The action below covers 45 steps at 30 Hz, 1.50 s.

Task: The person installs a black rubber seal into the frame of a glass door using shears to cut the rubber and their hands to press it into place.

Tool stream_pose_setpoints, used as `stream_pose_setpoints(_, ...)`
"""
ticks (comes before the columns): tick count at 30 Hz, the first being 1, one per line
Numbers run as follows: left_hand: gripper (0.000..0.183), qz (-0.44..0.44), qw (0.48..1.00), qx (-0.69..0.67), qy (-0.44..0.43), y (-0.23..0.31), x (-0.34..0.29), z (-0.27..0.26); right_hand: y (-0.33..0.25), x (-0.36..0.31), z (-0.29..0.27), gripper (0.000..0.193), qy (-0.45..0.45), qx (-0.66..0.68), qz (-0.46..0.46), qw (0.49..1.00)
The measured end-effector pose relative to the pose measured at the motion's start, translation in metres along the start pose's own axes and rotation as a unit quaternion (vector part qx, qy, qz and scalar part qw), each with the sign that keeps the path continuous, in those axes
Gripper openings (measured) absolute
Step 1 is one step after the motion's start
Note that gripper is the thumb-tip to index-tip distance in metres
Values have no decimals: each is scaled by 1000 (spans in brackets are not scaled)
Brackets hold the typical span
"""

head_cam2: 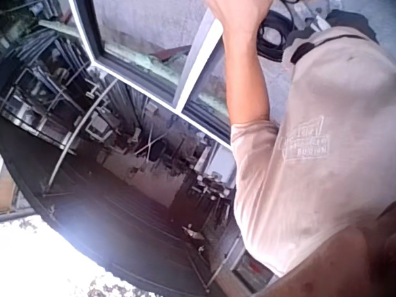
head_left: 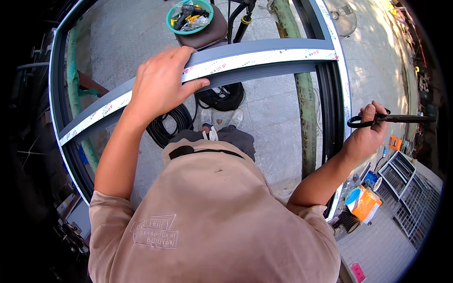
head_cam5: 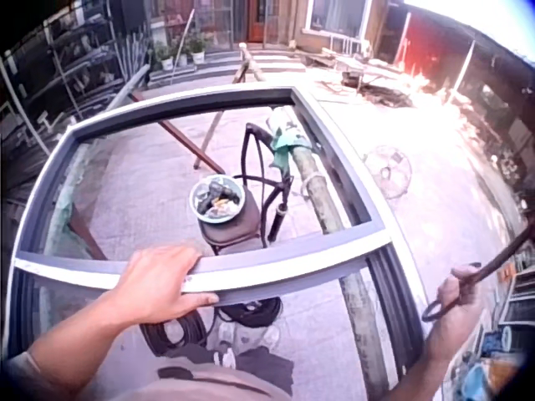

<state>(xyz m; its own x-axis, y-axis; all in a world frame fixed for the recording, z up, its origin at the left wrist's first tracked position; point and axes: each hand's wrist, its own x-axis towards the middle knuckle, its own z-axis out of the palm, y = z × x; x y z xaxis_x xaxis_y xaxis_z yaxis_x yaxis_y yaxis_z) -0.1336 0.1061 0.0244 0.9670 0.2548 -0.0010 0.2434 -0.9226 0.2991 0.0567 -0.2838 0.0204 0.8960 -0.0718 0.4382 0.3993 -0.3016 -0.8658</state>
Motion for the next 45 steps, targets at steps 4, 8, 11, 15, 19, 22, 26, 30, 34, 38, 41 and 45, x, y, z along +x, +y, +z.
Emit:
stream_pose_setpoints(4,57,7,1000,-11,12,0,-2,2,6,-1,-22,35,121,-227,-4,966)
stream_pose_setpoints(8,56,24,999,-13,27,2,0,3,24,-18,-55,42,192,-365,-1,911)
stream_pose_setpoints(11,55,40,998,-10,42,1,-2,4,25,-31,-72,41,198,-510,41,836)
stream_pose_setpoints(15,55,54,997,1,56,2,-3,5,31,-37,-91,47,191,-510,87,834)
stream_pose_setpoints(19,53,73,994,13,82,5,-2,7,46,-31,-105,56,178,-473,161,848)
stream_pose_setpoints(22,54,63,994,13,83,8,-4,9,44,-34,-100,51,173,-469,147,853)
stream_pose_setpoints(26,57,59,995,24,82,9,-5,10,35,-35,-95,46,158,-483,126,852)
stream_pose_setpoints(30,58,31,995,52,77,11,-5,13,29,-39,-90,42,157,-456,112,869)
stream_pose_setpoints(34,59,10,994,90,69,17,-3,11,28,-41,-88,40,153,-437,93,881)
stream_pose_setpoints(38,58,5,991,103,85,17,-5,17,17,-41,-85,40,147,-420,116,888)
stream_pose_setpoints(41,57,9,992,98,78,19,-3,13,24,-42,-88,40,155,-404,111,895)
stream_pose_setpoints(45,55,21,992,93,84,17,-2,16,23,-40,-89,43,168,-402,134,890)
